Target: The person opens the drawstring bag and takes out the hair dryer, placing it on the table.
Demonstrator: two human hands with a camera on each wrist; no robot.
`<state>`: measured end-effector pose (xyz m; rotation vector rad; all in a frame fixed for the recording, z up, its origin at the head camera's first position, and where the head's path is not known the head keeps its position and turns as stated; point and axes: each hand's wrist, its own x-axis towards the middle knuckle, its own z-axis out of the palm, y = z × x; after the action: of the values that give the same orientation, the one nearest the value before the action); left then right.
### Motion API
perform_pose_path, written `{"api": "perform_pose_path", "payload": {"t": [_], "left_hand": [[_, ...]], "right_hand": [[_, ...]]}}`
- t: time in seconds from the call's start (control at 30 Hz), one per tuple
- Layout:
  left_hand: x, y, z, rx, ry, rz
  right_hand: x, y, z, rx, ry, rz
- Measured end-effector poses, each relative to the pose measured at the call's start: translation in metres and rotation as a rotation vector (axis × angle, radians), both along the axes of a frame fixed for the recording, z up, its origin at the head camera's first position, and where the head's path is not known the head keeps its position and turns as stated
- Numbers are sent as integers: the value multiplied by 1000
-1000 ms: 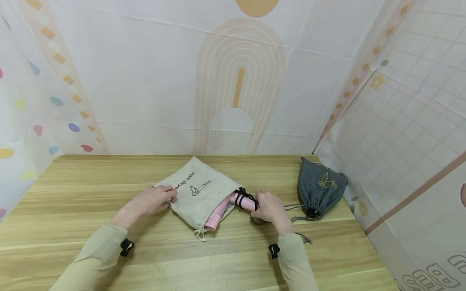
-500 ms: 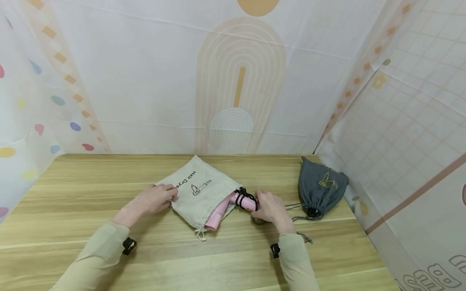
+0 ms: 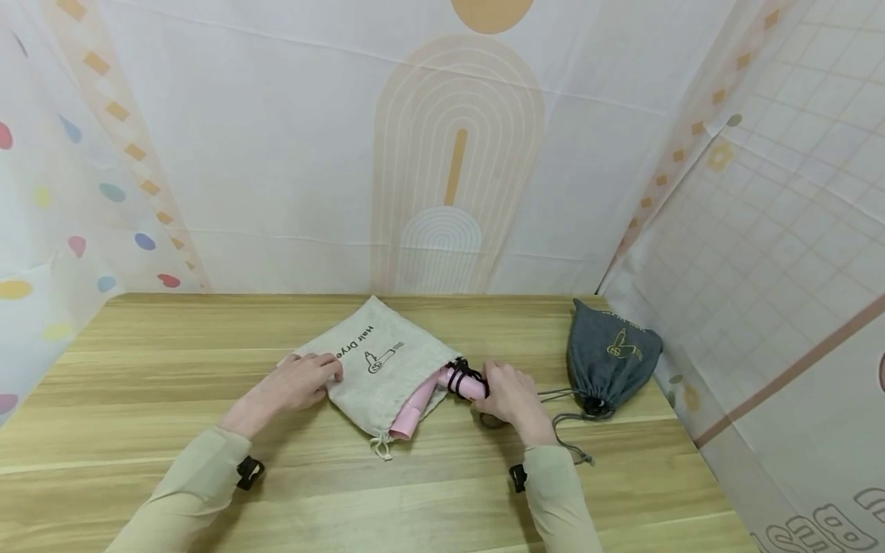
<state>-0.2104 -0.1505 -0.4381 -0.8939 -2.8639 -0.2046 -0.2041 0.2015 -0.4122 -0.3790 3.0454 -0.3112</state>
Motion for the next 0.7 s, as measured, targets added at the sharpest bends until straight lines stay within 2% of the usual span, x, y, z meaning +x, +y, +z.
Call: {"api": "perform_pose_path", "payload": {"t": [0.23, 0.4, 0.7], "left_hand": [[0, 0, 2, -14, -19, 25], [-3, -2, -1, -32, 10, 27], [-5, -5, -2, -4, 41, 12]], "right_hand": [[0, -1, -3, 42, 11, 15], [-1, -1, -5, 53, 63, 62], [-1, 3, -8, 18, 123, 119]]}}
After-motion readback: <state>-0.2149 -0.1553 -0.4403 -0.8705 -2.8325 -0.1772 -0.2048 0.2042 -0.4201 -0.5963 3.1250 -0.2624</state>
